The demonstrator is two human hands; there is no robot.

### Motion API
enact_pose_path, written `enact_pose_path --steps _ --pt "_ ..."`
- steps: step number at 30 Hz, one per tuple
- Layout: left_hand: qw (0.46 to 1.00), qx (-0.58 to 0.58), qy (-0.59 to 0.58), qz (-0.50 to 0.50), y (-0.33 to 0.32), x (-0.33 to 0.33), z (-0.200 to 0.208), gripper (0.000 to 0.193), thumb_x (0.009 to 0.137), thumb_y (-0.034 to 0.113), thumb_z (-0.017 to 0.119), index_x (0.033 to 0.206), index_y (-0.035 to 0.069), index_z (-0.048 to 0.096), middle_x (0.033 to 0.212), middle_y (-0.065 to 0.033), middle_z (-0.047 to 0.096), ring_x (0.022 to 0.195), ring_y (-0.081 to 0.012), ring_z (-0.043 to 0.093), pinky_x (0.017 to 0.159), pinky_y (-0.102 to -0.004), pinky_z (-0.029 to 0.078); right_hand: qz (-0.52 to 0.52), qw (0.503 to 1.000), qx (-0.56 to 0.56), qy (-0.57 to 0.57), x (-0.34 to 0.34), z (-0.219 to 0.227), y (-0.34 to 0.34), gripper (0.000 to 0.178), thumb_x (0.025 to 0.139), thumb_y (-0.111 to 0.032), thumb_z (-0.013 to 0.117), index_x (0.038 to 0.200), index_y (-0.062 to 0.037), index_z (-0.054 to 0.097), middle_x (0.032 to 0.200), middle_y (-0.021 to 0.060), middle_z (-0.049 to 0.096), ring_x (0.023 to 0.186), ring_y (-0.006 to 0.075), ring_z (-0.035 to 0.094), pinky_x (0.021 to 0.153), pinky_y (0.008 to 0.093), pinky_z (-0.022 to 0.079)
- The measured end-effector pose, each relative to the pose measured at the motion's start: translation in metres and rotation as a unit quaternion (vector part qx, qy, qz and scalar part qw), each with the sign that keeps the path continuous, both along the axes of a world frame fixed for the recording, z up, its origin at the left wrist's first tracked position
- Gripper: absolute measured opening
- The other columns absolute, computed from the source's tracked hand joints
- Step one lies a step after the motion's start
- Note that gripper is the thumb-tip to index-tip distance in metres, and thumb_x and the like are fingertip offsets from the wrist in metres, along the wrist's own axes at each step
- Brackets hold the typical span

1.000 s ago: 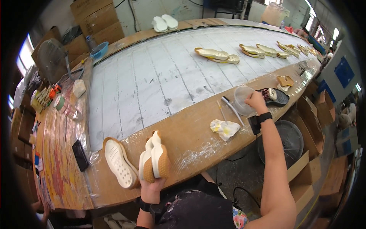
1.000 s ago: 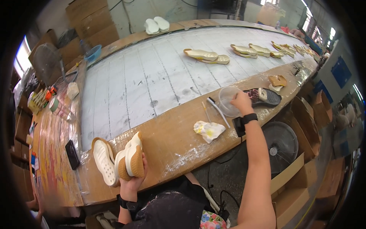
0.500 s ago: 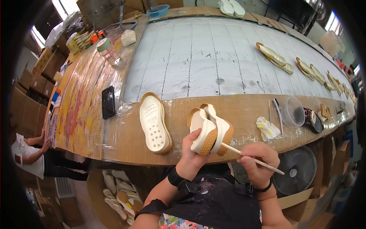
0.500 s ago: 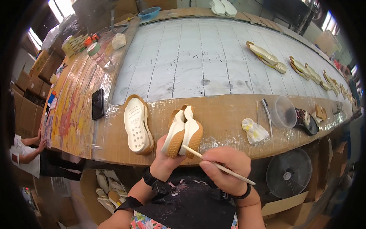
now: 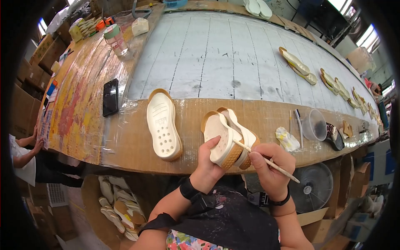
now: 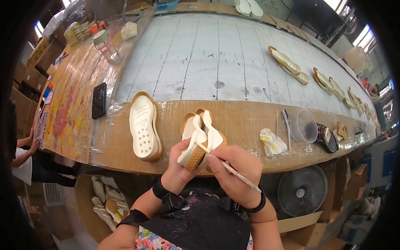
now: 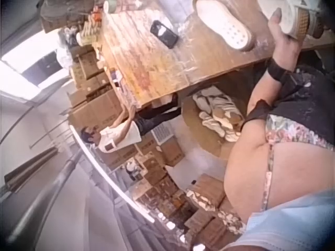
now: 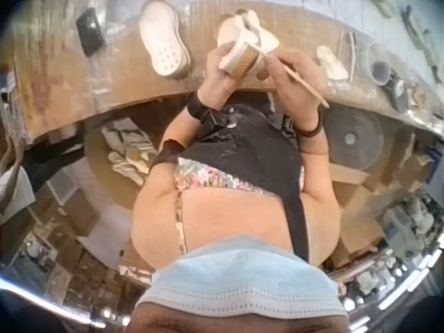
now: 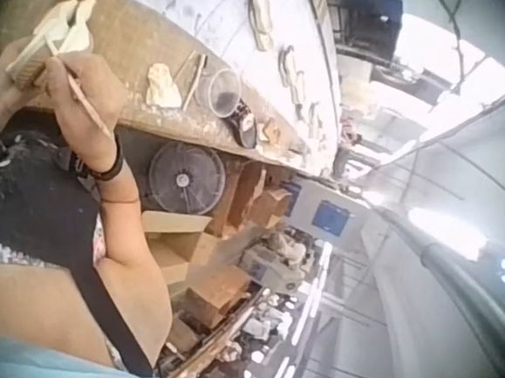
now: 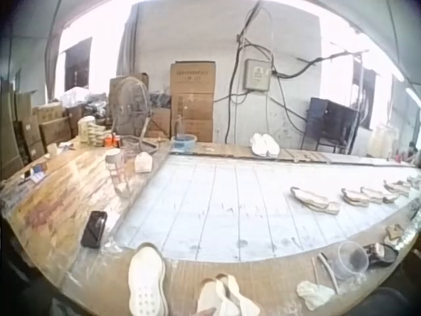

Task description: The recorder is applying a liquid adhesive to the inside edges of shoe soles using a small brush.

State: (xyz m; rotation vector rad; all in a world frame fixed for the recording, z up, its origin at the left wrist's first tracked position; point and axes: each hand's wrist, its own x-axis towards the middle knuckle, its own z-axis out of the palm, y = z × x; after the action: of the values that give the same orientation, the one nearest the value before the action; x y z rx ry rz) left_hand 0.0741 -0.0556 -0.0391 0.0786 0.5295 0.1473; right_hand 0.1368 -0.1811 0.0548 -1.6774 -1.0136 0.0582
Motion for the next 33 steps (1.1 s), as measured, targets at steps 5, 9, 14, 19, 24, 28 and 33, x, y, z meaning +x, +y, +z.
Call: enact_pose_path --steps 5,9,14,19,24,28,33 --pt "1.000 -0.009 -0.004 0.009 -0.001 -0.001 0.000 0.037 0.092 0.026 0.038 0.116 0.001 0.051 0.109 -0.0138 0.059 0.098 -0.0265 0.059 0.085 -0.0408 0.049 0.017 0.997 -0.008 -0.072 -0.003 0.004 -0.002 0.009 0.077 -0.004 0.069 0.081 -0.0016 0.061 0.070 0.0099 0.062 0.058 0.0214 0.060 0.053 0.0272 0.047" --pt "0.999 -0.005 -0.027 0.017 -0.001 -0.001 -0.001 0.037 0.093 0.024 0.037 0.117 -0.002 0.049 0.111 -0.0165 0.058 0.101 -0.0283 0.058 0.089 -0.0423 0.048 0.037 0.995 0.002 -0.093 -0.007 0.004 -0.004 0.010 0.075 -0.003 0.070 0.080 -0.0017 0.061 0.072 0.0104 0.063 0.059 0.0228 0.061 0.054 0.0291 0.048" --pt "0.999 -0.010 -0.026 0.020 -0.001 0.000 -0.001 0.038 0.093 0.024 0.037 0.119 -0.002 0.047 0.112 -0.0174 0.057 0.101 -0.0286 0.058 0.090 -0.0415 0.047 0.040 0.994 0.015 -0.103 -0.010 0.001 -0.004 0.011 0.073 -0.002 0.071 0.080 -0.0019 0.061 0.072 0.0103 0.063 0.060 0.0234 0.062 0.054 0.0297 0.050" --pt "0.999 0.014 -0.031 0.017 -0.003 0.000 0.001 0.037 0.093 0.023 0.037 0.118 -0.003 0.048 0.112 -0.0171 0.058 0.100 -0.0275 0.059 0.090 -0.0404 0.047 0.041 0.993 0.008 -0.112 -0.014 0.000 -0.007 0.012 0.073 -0.003 0.071 0.080 -0.0025 0.062 0.071 0.0090 0.062 0.059 0.0224 0.062 0.052 0.0293 0.049" --pt "0.999 0.012 -0.030 0.023 -0.003 0.001 0.002 0.037 0.093 0.023 0.038 0.117 -0.002 0.048 0.110 -0.0164 0.059 0.099 -0.0269 0.059 0.088 -0.0400 0.048 0.049 0.987 0.015 -0.153 -0.015 -0.003 -0.008 0.012 0.072 -0.004 0.071 0.080 -0.0026 0.062 0.072 0.0086 0.062 0.055 0.0211 0.059 0.049 0.0285 0.048" --pt "1.000 0.009 -0.016 0.025 -0.004 0.003 0.004 0.036 0.093 0.023 0.038 0.117 -0.002 0.049 0.109 -0.0159 0.059 0.097 -0.0267 0.060 0.086 -0.0403 0.049 0.064 0.984 0.013 -0.164 -0.018 -0.005 -0.010 0.013 0.071 -0.003 0.071 0.081 -0.0023 0.062 0.072 0.0083 0.062 0.053 0.0205 0.058 0.047 0.0280 0.047" --pt "0.999 -0.024 -0.034 0.014 -0.003 0.004 0.005 0.036 0.093 0.024 0.038 0.115 -0.001 0.050 0.107 -0.0154 0.060 0.094 -0.0266 0.062 0.082 -0.0412 0.051 0.070 0.980 0.012 -0.185 -0.022 -0.007 -0.010 0.014 0.070 -0.003 0.071 0.081 -0.0020 0.062 0.072 0.0082 0.061 0.053 0.0198 0.057 0.046 0.0274 0.046"
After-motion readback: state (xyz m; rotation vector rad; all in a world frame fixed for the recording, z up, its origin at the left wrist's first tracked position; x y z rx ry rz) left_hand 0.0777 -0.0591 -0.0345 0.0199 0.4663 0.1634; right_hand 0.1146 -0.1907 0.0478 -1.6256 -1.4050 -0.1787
